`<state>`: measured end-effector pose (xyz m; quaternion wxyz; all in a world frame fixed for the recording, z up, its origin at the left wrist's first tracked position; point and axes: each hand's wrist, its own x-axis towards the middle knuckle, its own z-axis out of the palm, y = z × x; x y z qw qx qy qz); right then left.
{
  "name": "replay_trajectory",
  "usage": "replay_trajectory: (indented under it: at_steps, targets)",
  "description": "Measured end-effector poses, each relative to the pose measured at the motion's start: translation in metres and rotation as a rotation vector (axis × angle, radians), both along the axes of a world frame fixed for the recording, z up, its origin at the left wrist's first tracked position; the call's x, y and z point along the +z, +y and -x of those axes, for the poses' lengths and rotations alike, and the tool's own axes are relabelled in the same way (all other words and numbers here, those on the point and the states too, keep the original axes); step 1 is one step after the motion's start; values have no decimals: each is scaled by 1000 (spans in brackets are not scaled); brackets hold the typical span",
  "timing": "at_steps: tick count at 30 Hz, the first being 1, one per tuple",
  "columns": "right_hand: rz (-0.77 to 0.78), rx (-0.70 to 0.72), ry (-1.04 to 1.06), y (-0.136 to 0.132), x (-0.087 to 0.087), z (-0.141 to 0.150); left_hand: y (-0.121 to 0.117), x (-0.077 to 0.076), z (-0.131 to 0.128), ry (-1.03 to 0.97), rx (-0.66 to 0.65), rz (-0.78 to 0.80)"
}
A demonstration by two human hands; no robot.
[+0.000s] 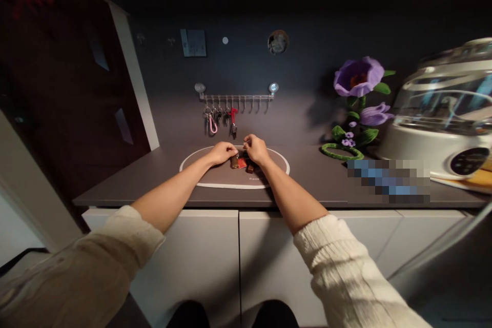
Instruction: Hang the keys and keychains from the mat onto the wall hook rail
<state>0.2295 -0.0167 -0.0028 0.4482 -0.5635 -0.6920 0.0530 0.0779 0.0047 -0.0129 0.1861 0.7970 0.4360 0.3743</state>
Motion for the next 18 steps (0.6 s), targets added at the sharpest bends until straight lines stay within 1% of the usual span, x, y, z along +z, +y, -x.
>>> replay_trajectory:
  at_steps: [4, 7, 11, 18]
  targets:
    - [-12, -11, -92, 2, -1, 1, 4, -2, 6, 65, 29, -61]
    - [-12, -18, -124, 4, -3, 1, 4, -2, 7, 93, 50, -64]
    - [-5, -23, -141, 4, -3, 1, 3, 0, 7, 62, 80, 11]
    - [6, -2, -175, 4, -2, 2, 5, 0, 7, -109, 119, 196]
